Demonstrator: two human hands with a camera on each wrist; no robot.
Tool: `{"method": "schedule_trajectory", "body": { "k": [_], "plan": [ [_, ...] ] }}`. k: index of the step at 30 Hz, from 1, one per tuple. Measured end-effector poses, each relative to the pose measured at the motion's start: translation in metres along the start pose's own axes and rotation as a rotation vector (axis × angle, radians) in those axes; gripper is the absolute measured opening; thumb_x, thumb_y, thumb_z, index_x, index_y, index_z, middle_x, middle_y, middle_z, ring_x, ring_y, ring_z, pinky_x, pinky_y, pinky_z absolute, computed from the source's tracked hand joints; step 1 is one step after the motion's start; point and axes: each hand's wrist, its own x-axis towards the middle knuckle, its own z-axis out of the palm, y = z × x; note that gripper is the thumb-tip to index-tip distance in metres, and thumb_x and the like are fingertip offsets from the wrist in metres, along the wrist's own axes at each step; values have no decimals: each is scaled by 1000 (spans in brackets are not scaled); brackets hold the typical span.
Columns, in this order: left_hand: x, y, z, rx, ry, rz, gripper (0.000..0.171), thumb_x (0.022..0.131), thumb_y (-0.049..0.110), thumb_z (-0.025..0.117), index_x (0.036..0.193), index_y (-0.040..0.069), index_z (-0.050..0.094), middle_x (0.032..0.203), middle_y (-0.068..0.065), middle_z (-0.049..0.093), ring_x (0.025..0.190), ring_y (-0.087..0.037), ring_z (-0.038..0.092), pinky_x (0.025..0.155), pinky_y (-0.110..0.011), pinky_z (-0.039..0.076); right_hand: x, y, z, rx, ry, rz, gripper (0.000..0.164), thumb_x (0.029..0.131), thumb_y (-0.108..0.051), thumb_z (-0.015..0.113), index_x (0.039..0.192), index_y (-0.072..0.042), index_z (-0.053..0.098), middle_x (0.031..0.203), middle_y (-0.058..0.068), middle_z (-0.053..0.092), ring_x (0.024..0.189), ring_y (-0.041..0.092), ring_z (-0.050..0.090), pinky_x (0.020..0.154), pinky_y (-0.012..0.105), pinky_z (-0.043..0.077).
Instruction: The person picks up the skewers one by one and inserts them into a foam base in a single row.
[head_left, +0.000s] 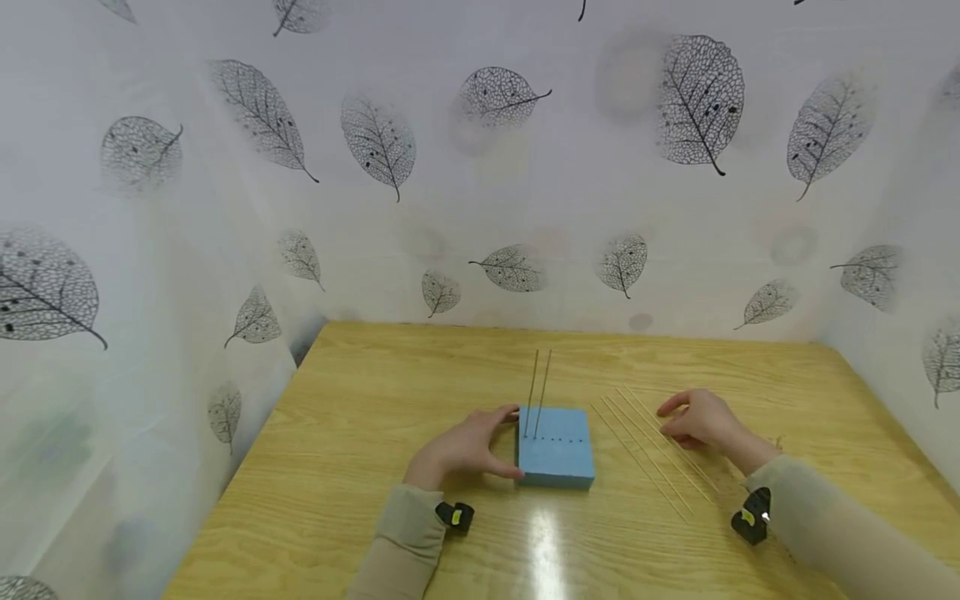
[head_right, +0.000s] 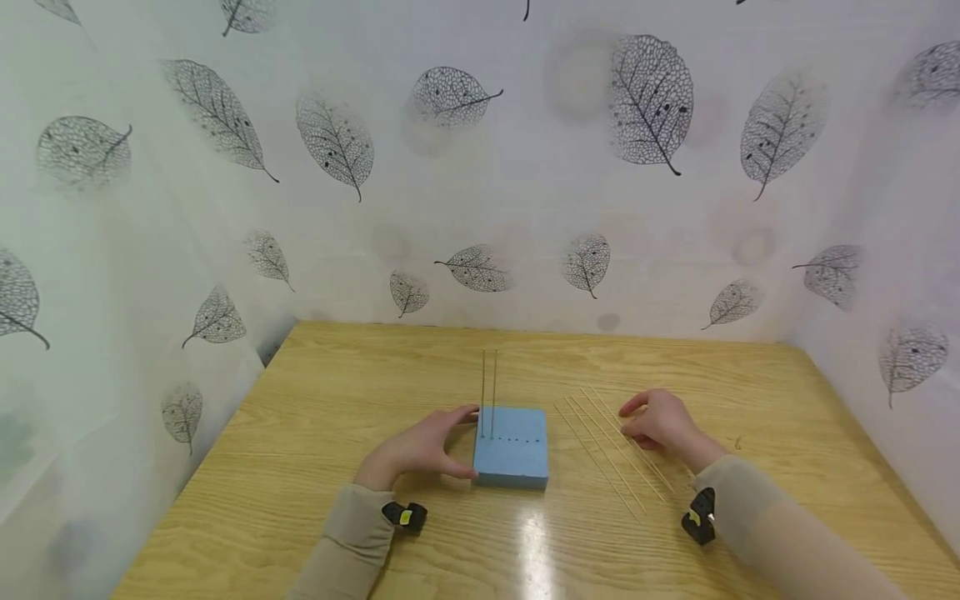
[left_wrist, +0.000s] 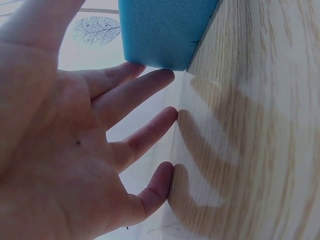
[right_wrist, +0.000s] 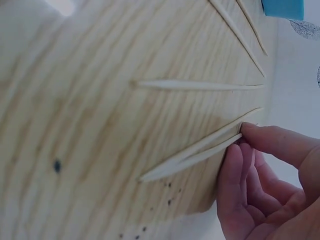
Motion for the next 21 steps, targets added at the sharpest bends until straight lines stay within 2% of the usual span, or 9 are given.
{"method": "schedule_trajectory", "body": {
  "k": [5, 9, 15, 21],
  "plan": [
    [-1, 1, 0, -1, 1, -1, 105, 76, 44, 84, 157, 13, 25, 155, 0, 44, 146, -24, 34, 122, -48, 26, -1, -2, -3, -15, -12, -2, 31, 79, -4, 76, 106, 9, 67, 72, 0, 67, 60, 10, 60, 55, 29, 57],
    [-1, 2, -1, -2, 1, -5, 105, 76, 44, 84, 157, 14, 25, 155, 0, 44, 147, -25, 33, 122, -50, 25, -3, -6, -9, -20, -23, -7, 37, 81, -6, 72, 113, 11, 66, 74, 1, 64, 60, 11, 59, 55, 28, 56],
    [-1, 1, 0, 8, 3, 1, 105, 76, 45, 84, 157, 14, 25, 155, 0, 43, 147, -26, 33, 122, -50, 25, -11, -16, -18, 63, -62, -23, 43, 89, -5, 66, 126, 14, 58, 86, 9, 70, 69, 13, 65, 62, 32, 60],
    [-1, 1, 0, 9, 2, 5, 105, 76, 46, 83, 157, 14, 25, 155, 0, 44, 146, -25, 33, 122, -49, 26, -17, -23, -22, 126, -70, -40, 43, 94, -8, 65, 130, 12, 56, 101, 17, 71, 78, 16, 68, 68, 34, 62]
  ]
}}
